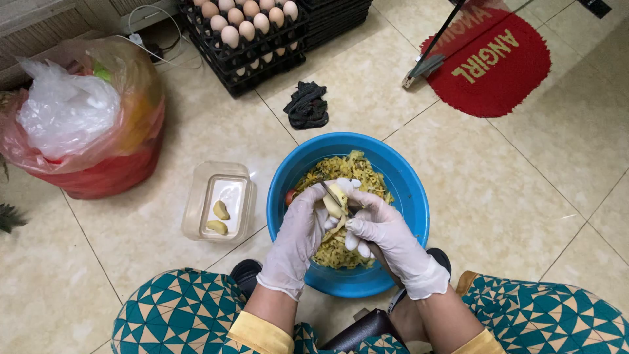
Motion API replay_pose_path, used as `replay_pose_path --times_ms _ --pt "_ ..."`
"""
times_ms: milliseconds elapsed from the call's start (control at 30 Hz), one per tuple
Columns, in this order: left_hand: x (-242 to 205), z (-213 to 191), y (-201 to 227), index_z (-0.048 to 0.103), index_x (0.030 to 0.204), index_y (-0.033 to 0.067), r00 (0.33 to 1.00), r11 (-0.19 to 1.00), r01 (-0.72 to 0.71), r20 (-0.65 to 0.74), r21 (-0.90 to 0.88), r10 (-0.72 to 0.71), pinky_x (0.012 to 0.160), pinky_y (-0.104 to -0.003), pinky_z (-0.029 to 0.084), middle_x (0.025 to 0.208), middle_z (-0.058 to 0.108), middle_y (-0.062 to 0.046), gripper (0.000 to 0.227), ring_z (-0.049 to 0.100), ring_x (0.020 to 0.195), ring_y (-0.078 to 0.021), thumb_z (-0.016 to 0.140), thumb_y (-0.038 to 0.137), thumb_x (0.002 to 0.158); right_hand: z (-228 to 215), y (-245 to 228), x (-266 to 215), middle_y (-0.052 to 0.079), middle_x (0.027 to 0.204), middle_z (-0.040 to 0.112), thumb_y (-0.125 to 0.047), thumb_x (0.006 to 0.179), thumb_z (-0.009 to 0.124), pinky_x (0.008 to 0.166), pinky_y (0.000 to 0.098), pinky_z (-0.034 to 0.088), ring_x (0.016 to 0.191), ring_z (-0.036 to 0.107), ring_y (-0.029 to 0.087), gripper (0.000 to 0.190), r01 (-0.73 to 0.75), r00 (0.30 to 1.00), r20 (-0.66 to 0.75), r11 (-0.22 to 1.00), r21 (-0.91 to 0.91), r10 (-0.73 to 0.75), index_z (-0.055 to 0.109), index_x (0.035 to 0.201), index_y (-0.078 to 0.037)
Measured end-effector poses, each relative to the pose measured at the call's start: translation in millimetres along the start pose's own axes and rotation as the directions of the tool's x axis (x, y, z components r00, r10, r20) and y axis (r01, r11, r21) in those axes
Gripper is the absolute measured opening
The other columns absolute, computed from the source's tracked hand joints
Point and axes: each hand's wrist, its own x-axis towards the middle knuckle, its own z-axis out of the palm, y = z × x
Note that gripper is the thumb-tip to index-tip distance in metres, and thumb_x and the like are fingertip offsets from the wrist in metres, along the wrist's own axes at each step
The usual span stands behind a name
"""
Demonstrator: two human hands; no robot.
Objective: Peeling and slicing apples into a bowl using a knife while sitting on the floor
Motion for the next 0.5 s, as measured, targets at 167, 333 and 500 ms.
replay_pose_path --times_ms 167,333,500 --pt "23 -28 -13 0.066 0.135 -0.0054 0.989 0.989 -0.091 0.131 0.120 0.076 0.050 -0.026 0.054 0.086 0.070 -0.018 0.053 0.065 0.064 -0.0189 0.068 0.009 0.084 -1 -18 -6 0.022 0.057 0.071 -0.007 0.087 0.076 0.029 0.0206 0.046 0.033 0.061 0.016 0.073 0.006 0.997 0.079 1.000 -0.008 -0.005 0.047 0.154 -0.004" --pt "-6 -5 10 0.026 0.167 0.0081 0.928 0.883 -0.354 0.234 0.309 0.290 0.071 -0.021 0.058 0.098 0.069 -0.005 0.098 0.067 0.080 -0.0092 0.072 -0.002 0.081 10 -41 -18 0.018 0.057 0.072 -0.006 0.084 0.077 0.030 0.0178 0.047 0.034 0.062 0.012 0.088 0.036 0.987 0.156 0.999 -0.022 -0.032 0.036 0.162 -0.006" --pt "-11 8 11 0.030 0.166 0.0168 0.884 0.779 -0.466 0.178 0.421 0.432 0.086 -0.024 0.057 0.108 0.073 -0.007 0.094 0.064 0.090 -0.0108 0.067 -0.009 0.084 13 -28 -9 0.017 0.056 0.070 -0.001 0.079 0.081 0.030 0.0203 0.041 0.033 0.058 0.016 0.088 0.000 0.999 -0.051 0.989 -0.150 -0.008 0.047 0.158 -0.018"
